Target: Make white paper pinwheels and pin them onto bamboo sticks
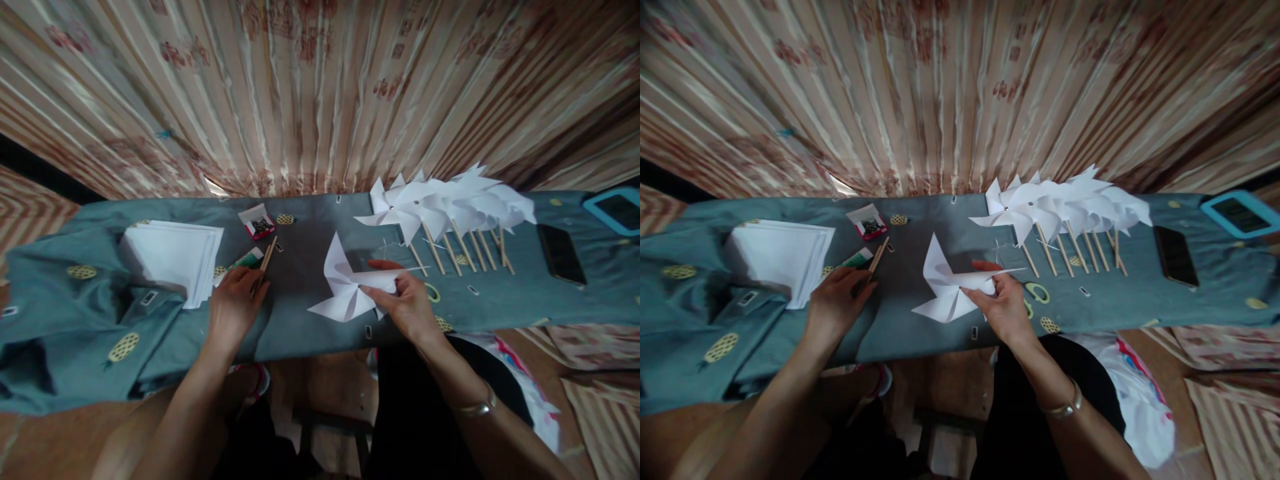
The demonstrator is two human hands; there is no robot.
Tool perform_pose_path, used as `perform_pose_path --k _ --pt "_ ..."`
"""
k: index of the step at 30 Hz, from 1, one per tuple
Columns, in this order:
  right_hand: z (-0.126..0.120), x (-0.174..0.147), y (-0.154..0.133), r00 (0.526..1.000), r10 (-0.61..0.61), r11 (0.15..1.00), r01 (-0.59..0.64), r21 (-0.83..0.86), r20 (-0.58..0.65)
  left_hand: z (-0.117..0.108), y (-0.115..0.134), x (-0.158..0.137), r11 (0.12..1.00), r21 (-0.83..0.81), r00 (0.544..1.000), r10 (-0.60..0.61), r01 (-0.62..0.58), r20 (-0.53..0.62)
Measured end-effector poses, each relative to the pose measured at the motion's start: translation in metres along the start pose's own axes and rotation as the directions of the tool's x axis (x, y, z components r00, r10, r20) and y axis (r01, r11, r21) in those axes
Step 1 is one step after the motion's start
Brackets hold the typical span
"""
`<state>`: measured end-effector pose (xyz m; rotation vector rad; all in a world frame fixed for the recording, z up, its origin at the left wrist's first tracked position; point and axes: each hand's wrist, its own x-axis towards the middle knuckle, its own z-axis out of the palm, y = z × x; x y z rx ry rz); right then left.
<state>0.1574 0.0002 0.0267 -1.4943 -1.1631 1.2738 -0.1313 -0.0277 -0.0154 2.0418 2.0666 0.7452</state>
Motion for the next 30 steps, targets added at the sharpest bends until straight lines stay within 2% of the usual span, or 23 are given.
perform_pose_path --k 10,24,30 --pt "0.0 -0.003 0.0 1.0 -0.01 1.0 0.01 -0.021 -0.01 -0.007 0.011 0.001 0.977 0.211 0.996 -0.022 0.002 0.089" --pt "-0.001 -0.004 0.0 1.0 -0.003 1.0 0.003 -0.008 -0.003 -0.005 0.015 0.007 0.978 0.196 0.99 -0.088 0.066 0.109" --pt "-0.001 -0.006 0.0 0.998 -0.056 0.998 0.057 -0.039 0.025 -0.005 0.015 0.012 0.969 0.233 0.984 -0.12 0.087 0.133"
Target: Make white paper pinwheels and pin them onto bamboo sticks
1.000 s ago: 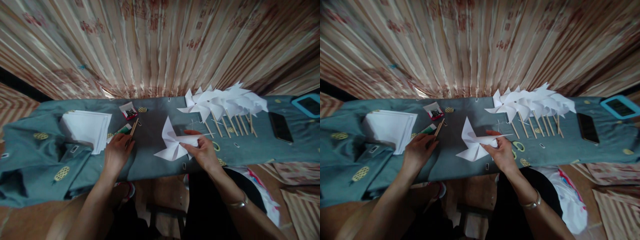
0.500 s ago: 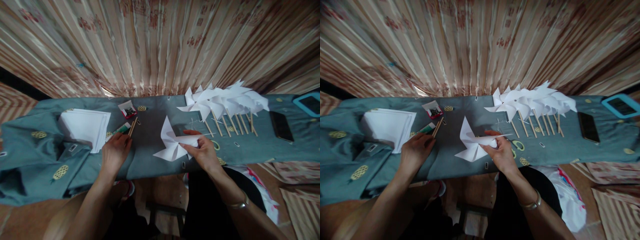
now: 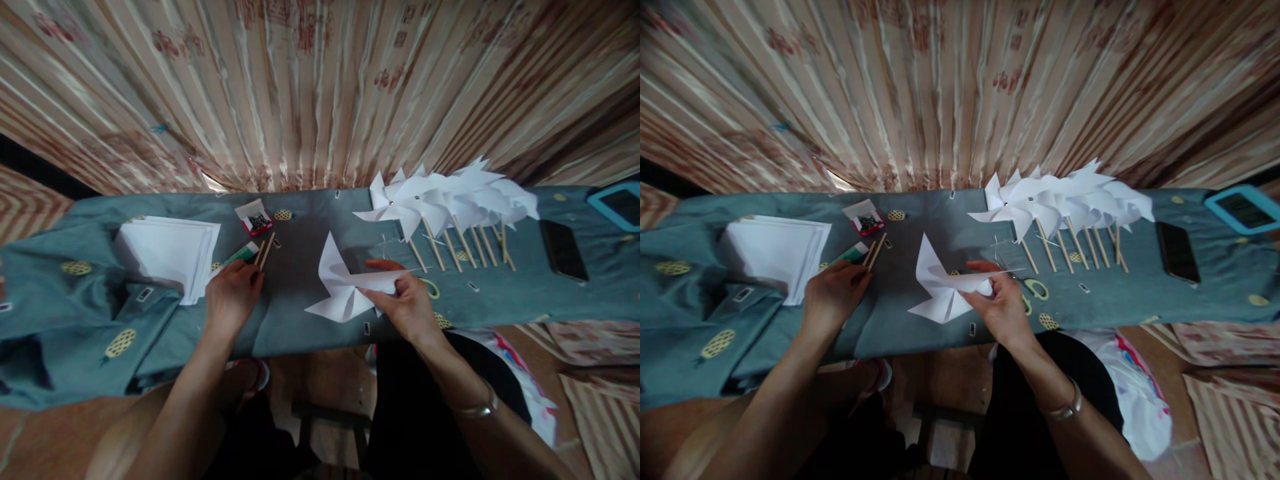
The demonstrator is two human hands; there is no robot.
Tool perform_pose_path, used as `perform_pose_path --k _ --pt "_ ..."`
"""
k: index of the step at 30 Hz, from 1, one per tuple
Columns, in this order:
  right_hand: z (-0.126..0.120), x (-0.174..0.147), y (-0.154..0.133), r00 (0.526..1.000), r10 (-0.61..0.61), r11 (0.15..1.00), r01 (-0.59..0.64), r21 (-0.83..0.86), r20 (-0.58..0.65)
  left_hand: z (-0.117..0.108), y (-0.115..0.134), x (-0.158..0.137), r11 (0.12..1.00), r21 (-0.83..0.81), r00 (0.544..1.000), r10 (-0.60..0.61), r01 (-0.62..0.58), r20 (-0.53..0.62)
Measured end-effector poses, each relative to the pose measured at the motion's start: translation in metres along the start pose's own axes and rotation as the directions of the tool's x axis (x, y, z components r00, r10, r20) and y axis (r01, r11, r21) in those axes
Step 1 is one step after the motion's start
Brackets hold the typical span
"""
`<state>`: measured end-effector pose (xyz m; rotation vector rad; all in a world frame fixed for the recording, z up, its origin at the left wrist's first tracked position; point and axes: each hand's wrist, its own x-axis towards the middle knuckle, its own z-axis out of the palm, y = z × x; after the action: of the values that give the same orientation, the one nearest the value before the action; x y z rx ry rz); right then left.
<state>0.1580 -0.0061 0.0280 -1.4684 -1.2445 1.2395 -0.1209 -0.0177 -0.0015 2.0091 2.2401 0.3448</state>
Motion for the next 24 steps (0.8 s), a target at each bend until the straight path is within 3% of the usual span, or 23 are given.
perform_pose_path --k 7,10,13,19,22,24 --pt "0.0 -0.004 0.001 0.995 -0.095 0.991 0.097 -0.091 0.027 0.0 0.006 -0.003 0.994 -0.099 0.998 0.032 -0.037 -0.056" --pt "-0.001 -0.007 0.0 0.991 -0.121 0.981 0.129 -0.143 0.062 -0.003 0.013 -0.007 0.961 -0.255 0.988 0.074 -0.108 -0.138" --pt "-0.003 -0.013 -0.002 0.98 -0.154 0.966 0.176 -0.191 0.124 -0.007 0.025 -0.013 0.884 -0.447 0.986 0.083 -0.141 -0.146" --pt "-0.006 -0.025 -0.011 0.911 -0.311 0.888 0.381 -0.257 0.272 -0.004 0.051 -0.019 0.623 -0.781 0.997 0.014 0.046 0.07" --pt "-0.011 -0.027 -0.015 0.862 -0.416 0.821 0.492 -0.289 0.289 0.0 0.063 -0.019 0.467 -0.866 0.981 -0.018 0.178 0.192" --pt "-0.015 -0.028 -0.017 0.874 -0.419 0.831 0.479 -0.283 0.247 0.0 0.071 -0.02 0.399 -0.884 0.966 -0.012 0.243 0.26"
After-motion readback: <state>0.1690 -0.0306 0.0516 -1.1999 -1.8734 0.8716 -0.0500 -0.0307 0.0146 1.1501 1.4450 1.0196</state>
